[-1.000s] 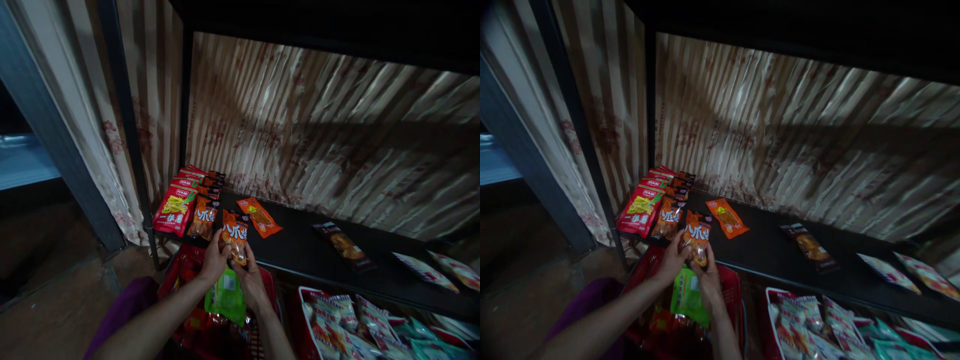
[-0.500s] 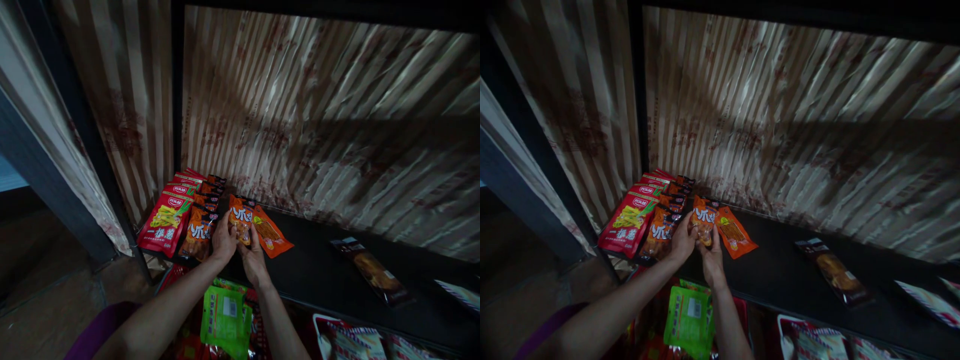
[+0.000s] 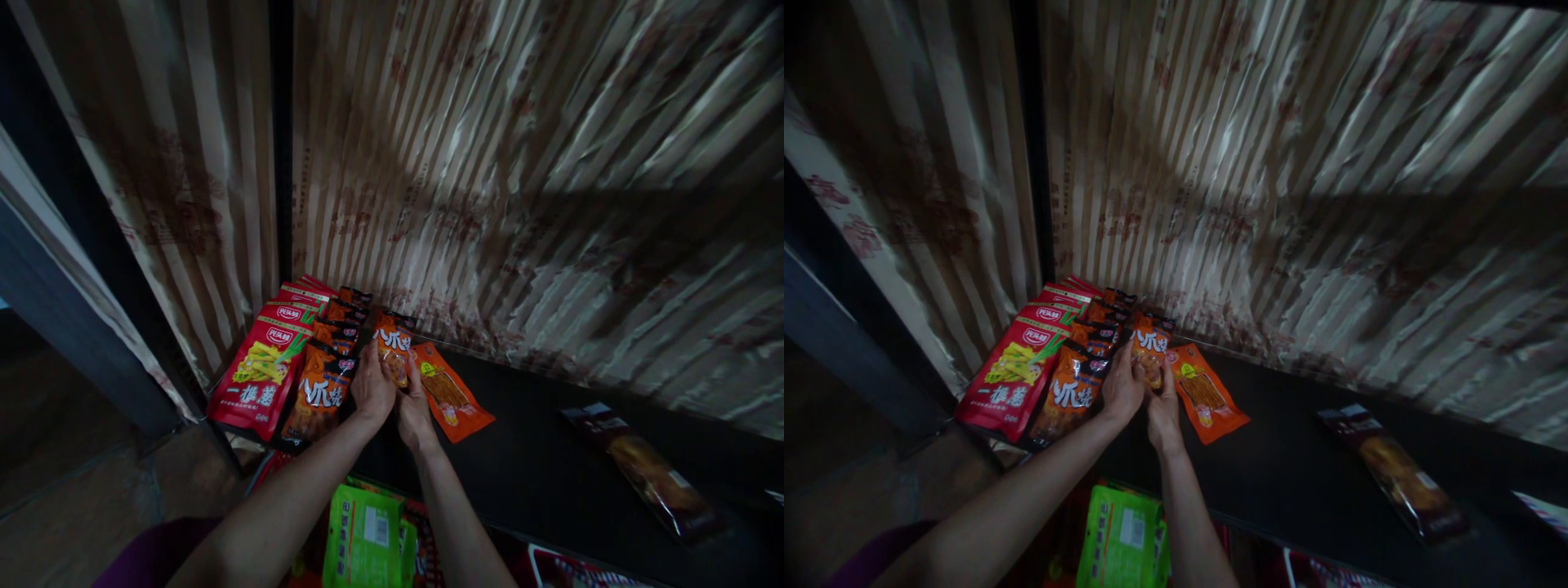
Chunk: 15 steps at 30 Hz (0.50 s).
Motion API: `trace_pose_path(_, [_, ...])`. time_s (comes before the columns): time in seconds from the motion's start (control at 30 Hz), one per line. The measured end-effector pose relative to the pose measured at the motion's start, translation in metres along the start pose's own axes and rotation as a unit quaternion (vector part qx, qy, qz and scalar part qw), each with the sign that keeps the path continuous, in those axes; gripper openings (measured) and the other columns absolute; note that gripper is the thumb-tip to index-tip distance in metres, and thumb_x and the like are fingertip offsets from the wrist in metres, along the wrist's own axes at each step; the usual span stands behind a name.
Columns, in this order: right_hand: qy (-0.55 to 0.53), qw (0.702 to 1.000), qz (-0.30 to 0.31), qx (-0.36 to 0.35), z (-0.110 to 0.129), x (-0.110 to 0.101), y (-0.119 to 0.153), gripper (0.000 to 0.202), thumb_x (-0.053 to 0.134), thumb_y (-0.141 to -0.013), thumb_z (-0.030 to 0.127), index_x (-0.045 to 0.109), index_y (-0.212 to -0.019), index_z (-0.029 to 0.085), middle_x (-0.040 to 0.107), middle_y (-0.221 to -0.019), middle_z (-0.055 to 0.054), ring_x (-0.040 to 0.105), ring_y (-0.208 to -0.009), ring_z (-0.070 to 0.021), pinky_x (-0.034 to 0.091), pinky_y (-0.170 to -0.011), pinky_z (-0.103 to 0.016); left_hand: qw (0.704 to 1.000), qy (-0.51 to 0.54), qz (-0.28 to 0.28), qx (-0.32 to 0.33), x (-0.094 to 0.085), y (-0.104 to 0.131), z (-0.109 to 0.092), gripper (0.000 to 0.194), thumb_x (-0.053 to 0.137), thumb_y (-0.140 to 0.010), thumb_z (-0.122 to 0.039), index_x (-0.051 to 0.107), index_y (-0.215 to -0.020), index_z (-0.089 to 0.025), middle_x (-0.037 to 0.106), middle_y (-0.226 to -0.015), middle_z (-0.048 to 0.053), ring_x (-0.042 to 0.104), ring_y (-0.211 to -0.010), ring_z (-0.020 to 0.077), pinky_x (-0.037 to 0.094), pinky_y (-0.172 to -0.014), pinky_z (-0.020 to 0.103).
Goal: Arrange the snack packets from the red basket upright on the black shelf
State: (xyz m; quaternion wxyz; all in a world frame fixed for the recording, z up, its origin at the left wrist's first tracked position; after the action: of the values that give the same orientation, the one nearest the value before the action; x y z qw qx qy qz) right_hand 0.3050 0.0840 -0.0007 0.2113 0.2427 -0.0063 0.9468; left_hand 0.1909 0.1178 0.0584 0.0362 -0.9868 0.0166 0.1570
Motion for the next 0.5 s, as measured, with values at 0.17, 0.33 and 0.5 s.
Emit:
trace_pose_path(0.17, [0.002,1.000,-0.004,0.001,-0.007,-0.001,-0.020,0.102,0.079,-0.054,0.016,0.031,-0.141,0.040,0.067,-0.117,0.004,0.066,-0.100,-0.0188,0.056,-0.085,-0.032,1.000,-0.014,-0.007,-0.027,0.009,-0.011,0.005,0.054,0.040,-0.086,-0.016,0.040,-0.139,-0.020,0.036,-0.147,0.014,0.044,-0.128,0.0287,0.036,-0.103,0.040])
trace_pose_path(0.33, [-0.009,1.000,0.001,-0.002,-0.011,0.000,-0.041,0.103,0.080,-0.050,0.021,0.034,-0.140,0.037,0.069,-0.114,0.000,0.066,-0.101,-0.0217,0.056,-0.085,-0.035,0.999,-0.014,-0.022,-0.033,0.015,-0.024,0.003,0.056,0.049,-0.081,-0.015,0.042,-0.137,-0.020,0.038,-0.145,0.015,0.037,-0.133,0.0300,0.034,-0.105,0.040])
trace_pose_path(0.5, [-0.018,1.000,-0.008,-0.012,-0.012,-0.001,-0.060,0.086,0.076,-0.054,0.030,0.044,-0.134,0.034,0.069,-0.111,0.000,0.063,-0.107,-0.0228,0.051,-0.094,-0.041,0.997,-0.057,-0.032,-0.029,0.020,-0.033,0.002,0.055,0.050,-0.081,-0.017,0.042,-0.136,-0.016,0.038,-0.144,0.018,0.034,-0.134,0.0323,0.033,-0.105,0.043])
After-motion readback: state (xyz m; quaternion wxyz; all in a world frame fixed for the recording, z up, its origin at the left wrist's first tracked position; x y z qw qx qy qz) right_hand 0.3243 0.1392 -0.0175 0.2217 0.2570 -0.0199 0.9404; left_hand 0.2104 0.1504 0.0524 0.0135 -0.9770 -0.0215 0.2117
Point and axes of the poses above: each hand's wrist, its own y-axis away from the middle knuckle, its own x-axis out of the palm, z = x × y, the point moved 10 cm from there along -y, towards the middle knuckle
